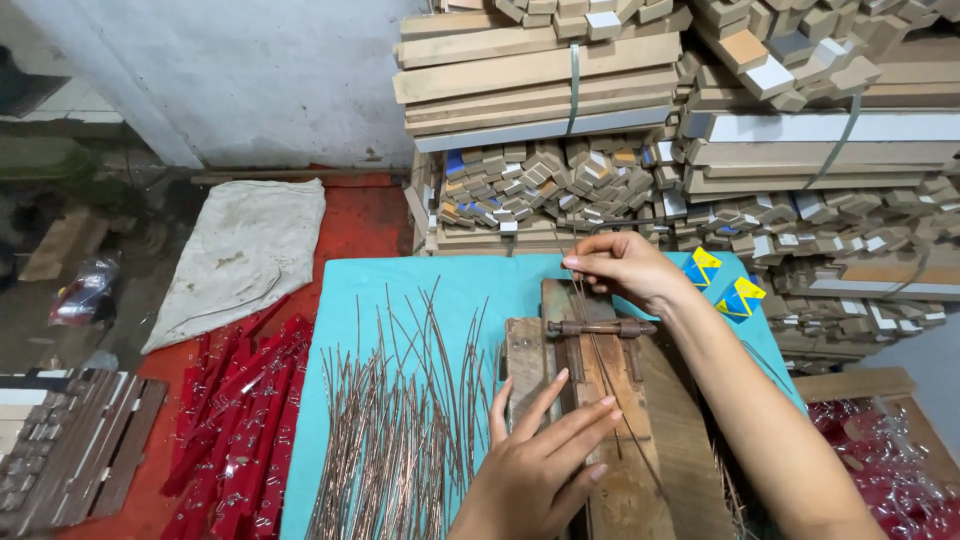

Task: Bending thin metal rods using a manual bending jig on a workbench in a warehouse setting.

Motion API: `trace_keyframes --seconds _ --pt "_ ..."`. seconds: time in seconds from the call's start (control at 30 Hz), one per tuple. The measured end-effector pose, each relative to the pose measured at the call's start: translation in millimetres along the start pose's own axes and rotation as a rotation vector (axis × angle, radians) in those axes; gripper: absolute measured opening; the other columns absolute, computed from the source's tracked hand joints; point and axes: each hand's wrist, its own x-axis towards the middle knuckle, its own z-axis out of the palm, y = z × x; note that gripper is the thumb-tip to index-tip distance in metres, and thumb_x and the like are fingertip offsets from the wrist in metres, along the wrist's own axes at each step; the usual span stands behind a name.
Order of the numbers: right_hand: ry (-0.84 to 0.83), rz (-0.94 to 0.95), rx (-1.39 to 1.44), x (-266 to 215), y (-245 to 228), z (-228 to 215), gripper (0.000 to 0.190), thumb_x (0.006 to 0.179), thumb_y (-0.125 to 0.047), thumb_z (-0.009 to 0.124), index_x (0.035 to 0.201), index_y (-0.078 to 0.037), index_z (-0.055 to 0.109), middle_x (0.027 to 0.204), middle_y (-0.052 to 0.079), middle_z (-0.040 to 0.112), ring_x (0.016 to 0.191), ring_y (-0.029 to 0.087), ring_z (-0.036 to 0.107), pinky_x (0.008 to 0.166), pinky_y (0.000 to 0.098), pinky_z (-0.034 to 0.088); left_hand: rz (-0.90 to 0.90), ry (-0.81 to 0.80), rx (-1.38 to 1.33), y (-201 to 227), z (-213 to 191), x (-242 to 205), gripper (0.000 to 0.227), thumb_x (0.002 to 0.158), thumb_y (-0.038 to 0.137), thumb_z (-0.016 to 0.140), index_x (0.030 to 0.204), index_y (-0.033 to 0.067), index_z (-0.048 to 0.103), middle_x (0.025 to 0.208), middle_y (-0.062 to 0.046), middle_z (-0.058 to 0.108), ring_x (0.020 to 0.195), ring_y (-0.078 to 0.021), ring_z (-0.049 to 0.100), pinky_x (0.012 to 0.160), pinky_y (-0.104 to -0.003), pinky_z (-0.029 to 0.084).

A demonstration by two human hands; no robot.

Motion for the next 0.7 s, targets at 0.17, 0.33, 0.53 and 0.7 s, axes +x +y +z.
trace_keyframes --seconds 0.17,0.33,0.53,0.7 --pt "-0.006 0.021 0.103 -2.6 11.0 -0.5 0.014 0.087 -0.01 0.08 0.099 -0.003 0.078 0.075 0.004 0.072 0.065 0.008 0.064 0.06 0.0165 0.054 0.009 0.016 0.051 2.5 -0.7 -1.1 0.041 0.104 0.025 0.057 0.143 0.0144 0.061 0.148 0.001 0.062 0.148 -0.0411 0.04 0.112 -0.076 0.01" --pt "0.017 0.054 0.077 -10.3 18.0 -3.8 0.015 0.088 -0.012 0.079 0.101 -0.004 0.077 0.081 0.007 0.075 0.068 0.01 0.067 0.064 0.0185 0.057 -0.005 -0.008 0.024 6.0 -3.4 0.1 0.042 0.103 0.024 0.058 0.143 0.0128 0.059 0.151 -0.003 0.058 0.149 -0.0396 0.039 0.112 -0.075 0.009" --pt "0.017 0.054 0.121 -14.3 18.5 -5.4 0.01 0.088 -0.009 0.079 0.096 -0.004 0.076 0.084 0.007 0.075 0.069 0.012 0.068 0.067 0.0203 0.058 -0.018 -0.071 -0.043 13.0 -12.8 3.7 0.043 0.105 0.028 0.053 0.143 0.0079 0.057 0.153 -0.007 0.056 0.152 -0.0389 0.033 0.114 -0.075 0.001" --pt "0.022 0.036 0.133 -10.7 21.5 -6.8 0.008 0.089 -0.01 0.078 0.094 -0.005 0.074 0.082 0.009 0.075 0.068 0.011 0.068 0.062 0.0193 0.055 -0.017 -0.064 -0.09 14.0 -15.2 3.6 0.042 0.104 0.026 0.056 0.141 0.0075 0.059 0.154 -0.007 0.055 0.152 -0.0401 0.033 0.114 -0.076 -0.004"
